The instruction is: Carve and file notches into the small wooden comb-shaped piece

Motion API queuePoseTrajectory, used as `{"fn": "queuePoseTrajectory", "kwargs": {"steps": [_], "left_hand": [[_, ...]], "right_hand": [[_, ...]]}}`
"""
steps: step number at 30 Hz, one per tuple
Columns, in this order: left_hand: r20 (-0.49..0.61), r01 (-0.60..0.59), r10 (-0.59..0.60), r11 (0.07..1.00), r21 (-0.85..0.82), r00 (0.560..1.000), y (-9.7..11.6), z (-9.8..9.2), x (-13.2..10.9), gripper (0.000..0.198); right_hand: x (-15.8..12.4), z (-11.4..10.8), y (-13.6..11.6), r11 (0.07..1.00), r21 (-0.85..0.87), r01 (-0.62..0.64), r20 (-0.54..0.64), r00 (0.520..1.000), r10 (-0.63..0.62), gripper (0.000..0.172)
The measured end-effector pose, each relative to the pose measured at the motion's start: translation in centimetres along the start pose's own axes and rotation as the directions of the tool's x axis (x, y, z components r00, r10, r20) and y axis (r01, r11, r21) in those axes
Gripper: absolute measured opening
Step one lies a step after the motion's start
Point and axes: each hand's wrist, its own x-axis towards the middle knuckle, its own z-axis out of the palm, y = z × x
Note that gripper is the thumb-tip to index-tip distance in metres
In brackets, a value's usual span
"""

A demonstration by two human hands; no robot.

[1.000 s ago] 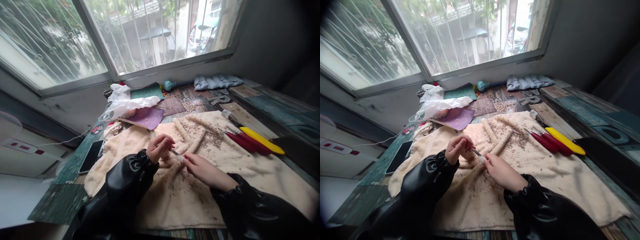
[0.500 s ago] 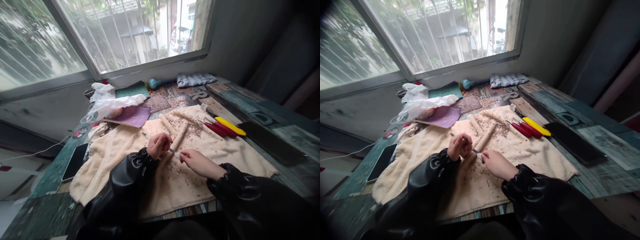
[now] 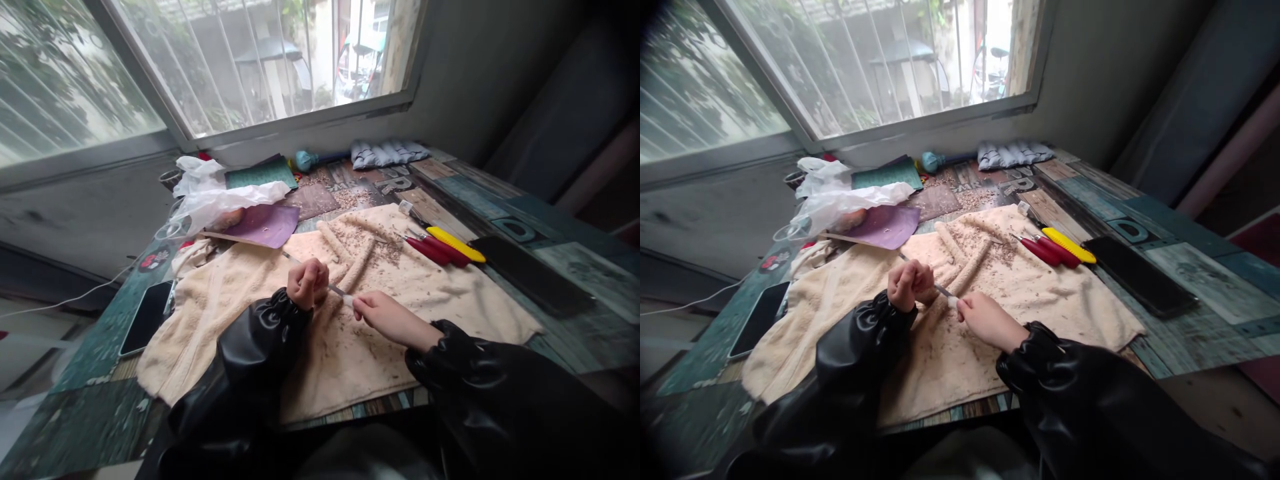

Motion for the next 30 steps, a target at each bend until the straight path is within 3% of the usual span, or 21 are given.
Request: {"fn": "queuePoseTrajectory", "kwargs": {"steps": [6, 12, 19, 27, 30], "left_hand": [[0.055, -0.021, 0.03, 0.987, -0.157, 0.998, 0.2, -0.4, 0.4, 0.039], [0.067, -0.05, 0.053, 0.998, -0.038, 0.996, -0.3, -0.4, 0.3, 0.036], [0.118, -0.078, 0.079, 0.997, -0.009, 0.99, -0.4, 0.7, -0.7, 0.038], [0.033, -0.062, 0.068, 0.986, -0.155, 0.997, -0.2, 0.0, 0.1, 0.037], [0.007, -0.063, 0.065, 0.988, -0.137, 0.998, 0.0, 0.0, 0.4, 0.038]], "right_hand": [[-0.2, -0.1, -1.0, 0.999, -0.035, -0.027, -0.008, 1.0, 0.026, 0.032], [1.9, 0.8, -1.7, 0.999, -0.012, -0.033, -0.017, 0.999, 0.033, 0.031], [0.0, 0.9, -0.9, 0.999, -0.008, -0.032, -0.025, 0.999, 0.032, 0.031], [1.6, 1.8, -1.7, 0.998, 0.013, -0.055, -0.061, 0.997, 0.056, 0.03], [2.0, 1.6, -1.8, 0.999, 0.033, -0.041, -0.035, 0.998, 0.042, 0.032]]}}
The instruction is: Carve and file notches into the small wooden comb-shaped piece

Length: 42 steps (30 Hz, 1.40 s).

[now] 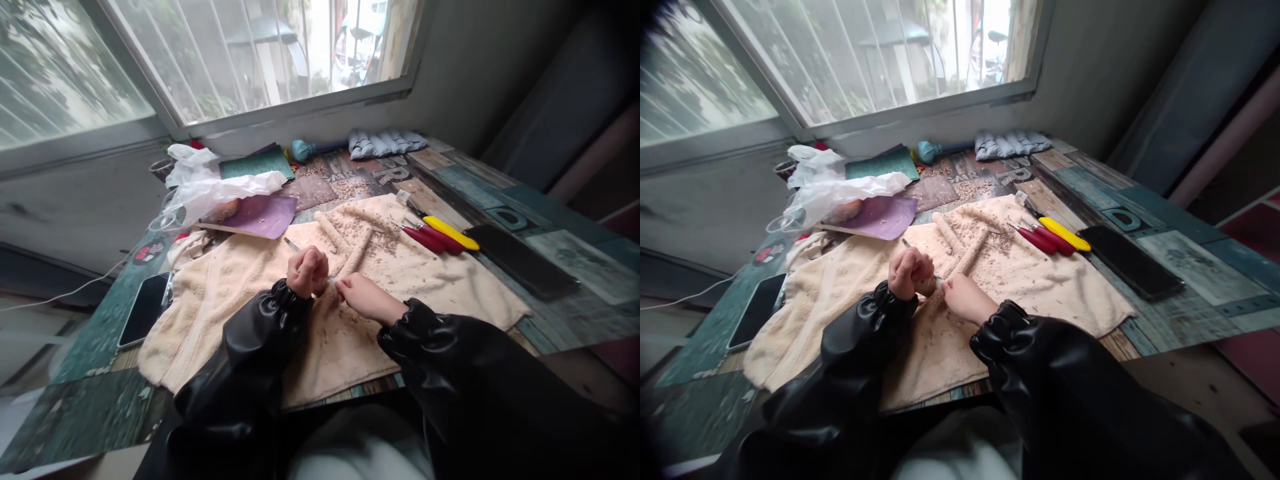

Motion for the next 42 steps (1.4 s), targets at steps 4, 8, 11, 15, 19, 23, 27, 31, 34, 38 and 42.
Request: {"fn": "queuePoseTrajectory", "kwargs": {"steps": [4, 8, 11, 15, 19, 23, 27, 31, 34, 38, 42], "left_hand": [[-0.043, -0.055, 0.061, 0.991, 0.118, 0.997, -0.1, 0.2, -0.3, 0.04], [-0.098, -0.099, 0.121, 0.974, 0.204, 0.988, 0.1, -0.5, -0.2, 0.042], [-0.042, -0.047, 0.054, 0.988, 0.147, 0.998, 0.4, -1.0, 0.0, 0.043], [0.059, 0.027, -0.036, 0.99, 0.141, 0.998, 0.5, -1.0, -0.2, 0.043], [0.049, 0.043, -0.053, 0.981, 0.19, 0.997, 0.3, -0.9, -0.3, 0.043], [0.001, -0.011, 0.011, 0.989, 0.151, 1.0, 0.4, -1.1, 0.0, 0.044], [-0.058, -0.027, 0.034, 0.993, 0.115, 0.998, 0.8, -1.2, 0.1, 0.044], [0.016, 0.059, -0.06, 0.997, 0.04, 0.998, 0.9, -0.9, -0.2, 0.044], [-0.006, 0.034, -0.034, 0.999, 0.019, 0.999, 0.7, -0.6, -0.6, 0.042], [-0.003, -0.014, 0.014, 0.997, 0.077, 1.0, 0.4, -0.2, -1.0, 0.041], [-0.042, -0.057, 0.065, 0.982, 0.18, 0.997, 0.5, -0.5, -0.9, 0.042]], "right_hand": [[-1.1, 0.0, 0.4, 0.999, 0.023, 0.024, -0.019, 1.0, -0.023, 0.032], [-3.1, -0.2, 1.3, 0.999, 0.023, 0.03, -0.042, 0.999, -0.029, 0.029], [-3.8, -0.8, 2.1, 0.999, 0.019, 0.028, -0.018, 0.999, -0.028, 0.03], [-2.5, -1.1, 2.4, 1.0, 0.0, 0.01, 0.006, 1.0, -0.01, 0.033], [-0.6, -0.2, 1.6, 1.0, -0.007, 0.002, 0.007, 1.0, -0.002, 0.034], [-1.7, -0.2, 1.0, 0.999, -0.007, 0.032, -0.009, 0.999, -0.032, 0.033], [-3.8, -1.1, 1.5, 1.0, -0.015, 0.023, 0.002, 1.0, -0.023, 0.033], [-2.4, -0.6, 0.7, 0.999, -0.024, 0.039, -0.017, 0.999, -0.039, 0.033], [-0.5, 0.4, -0.4, 0.999, -0.019, 0.045, -0.047, 0.998, -0.045, 0.03], [-0.7, 0.8, -0.5, 0.999, -0.001, 0.049, -0.056, 0.997, -0.049, 0.03], [-3.4, 0.2, 1.4, 1.0, 0.013, 0.017, -0.036, 0.999, -0.016, 0.032]]}}
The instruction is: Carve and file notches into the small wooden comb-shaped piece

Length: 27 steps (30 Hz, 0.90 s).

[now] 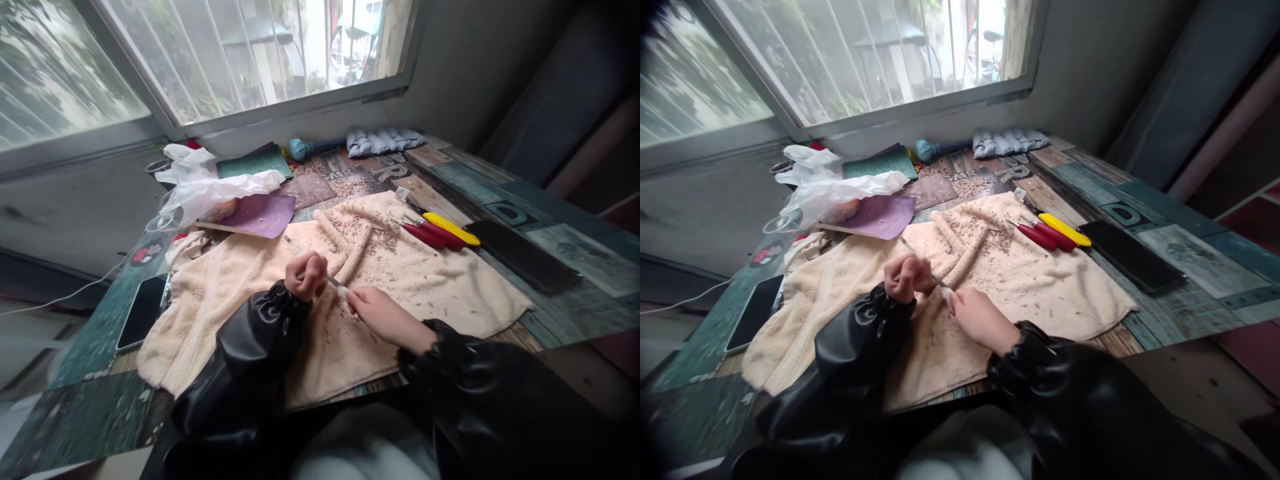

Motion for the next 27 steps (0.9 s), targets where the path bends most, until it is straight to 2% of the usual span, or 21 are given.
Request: {"fn": "queuePoseTrajectory", "kwargs": {"steps": [1, 4, 8, 11, 13, 15, 18, 22, 24, 27], "left_hand": [[-0.017, -0.007, 0.007, 1.0, -0.016, 1.0, 0.1, -0.2, 0.1, 0.043], [0.027, 0.059, -0.056, 0.994, -0.092, 0.998, 0.4, -0.7, 0.6, 0.043], [0.059, 0.089, -0.083, 0.99, -0.113, 0.995, 0.4, -0.7, 0.9, 0.042], [-0.008, 0.051, -0.052, 0.995, -0.085, 0.999, 0.4, -0.8, 1.0, 0.042], [-0.076, 0.014, -0.02, 0.997, -0.081, 0.997, 0.4, -0.9, 1.1, 0.043], [-0.099, 0.006, -0.014, 0.996, -0.084, 0.995, 0.4, -1.0, 1.1, 0.043], [-0.029, 0.055, -0.058, 0.994, -0.095, 0.998, 0.4, -1.1, 1.0, 0.043], [0.068, 0.117, -0.115, 0.992, -0.035, 0.991, 0.3, -0.9, 0.7, 0.043], [0.057, 0.099, -0.099, 0.995, -0.015, 0.993, 0.3, -0.8, 0.7, 0.043], [0.01, 0.041, -0.041, 0.998, -0.05, 0.999, 0.3, -0.7, 0.6, 0.042]], "right_hand": [[-0.6, -0.2, 0.5, 1.0, 0.018, -0.006, 0.024, 1.0, 0.006, 0.033], [-1.1, -0.5, 1.0, 0.999, 0.034, -0.014, 0.043, 0.999, 0.012, 0.034], [0.9, -0.2, -0.3, 0.999, -0.031, 0.016, 0.017, 1.0, -0.016, 0.034], [1.9, 0.0, -1.1, 0.999, -0.033, 0.023, 0.017, 1.0, -0.022, 0.034], [1.4, -0.1, -0.9, 0.999, -0.027, 0.027, 0.028, 0.999, -0.027, 0.034], [0.4, -0.3, -0.5, 0.999, -0.028, 0.019, 0.026, 1.0, -0.018, 0.034], [0.0, -0.5, -0.3, 0.999, -0.041, 0.016, 0.024, 1.0, -0.015, 0.034], [2.1, 0.1, -1.3, 0.998, -0.04, 0.039, 0.005, 0.999, -0.039, 0.033], [2.6, 0.2, -1.7, 0.998, -0.032, 0.047, 0.002, 0.999, -0.047, 0.032], [1.7, 0.2, -1.3, 0.999, -0.024, 0.044, 0.01, 0.999, -0.044, 0.032]]}}
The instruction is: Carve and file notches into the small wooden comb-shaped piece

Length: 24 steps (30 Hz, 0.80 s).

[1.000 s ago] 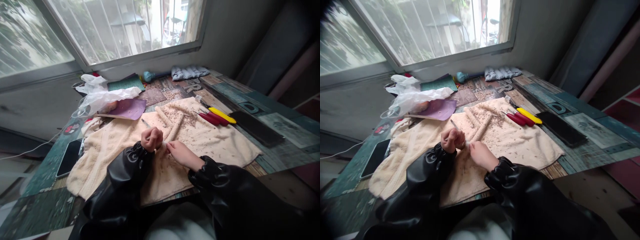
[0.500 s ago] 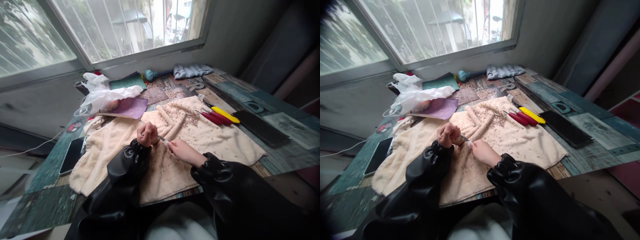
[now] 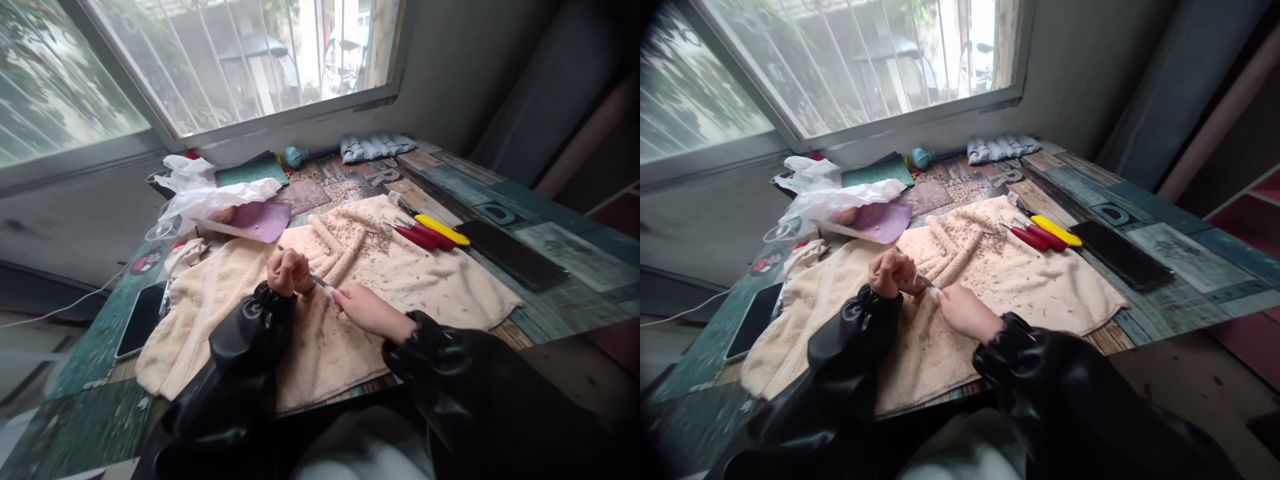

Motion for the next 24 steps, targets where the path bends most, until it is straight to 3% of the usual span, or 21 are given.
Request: {"fn": "queuePoseTrajectory", "kwargs": {"steps": [5, 9, 15, 24], "left_hand": [[0.075, 0.029, -0.026, 0.999, -0.04, 0.997, 0.0, 0.4, -0.4, 0.041], [0.034, 0.022, -0.02, 0.999, -0.046, 0.999, 0.0, 0.5, -0.4, 0.043], [0.039, 0.01, -0.011, 1.0, 0.02, 0.999, -0.1, 0.3, -0.6, 0.042], [-0.029, 0.014, -0.015, 0.999, -0.033, 0.999, 0.2, -0.8, 0.9, 0.044]], "right_hand": [[-0.5, 0.5, 0.2, 0.999, 0.005, -0.037, -0.019, 0.999, 0.037, 0.033], [0.3, 0.9, -0.2, 1.0, 0.002, -0.014, -0.037, 0.999, 0.014, 0.03], [-1.6, 0.6, 1.2, 0.999, 0.008, -0.034, 0.005, 0.999, 0.033, 0.034], [0.0, 0.9, 0.5, 1.0, -0.006, -0.02, -0.022, 1.0, 0.02, 0.032]]}}
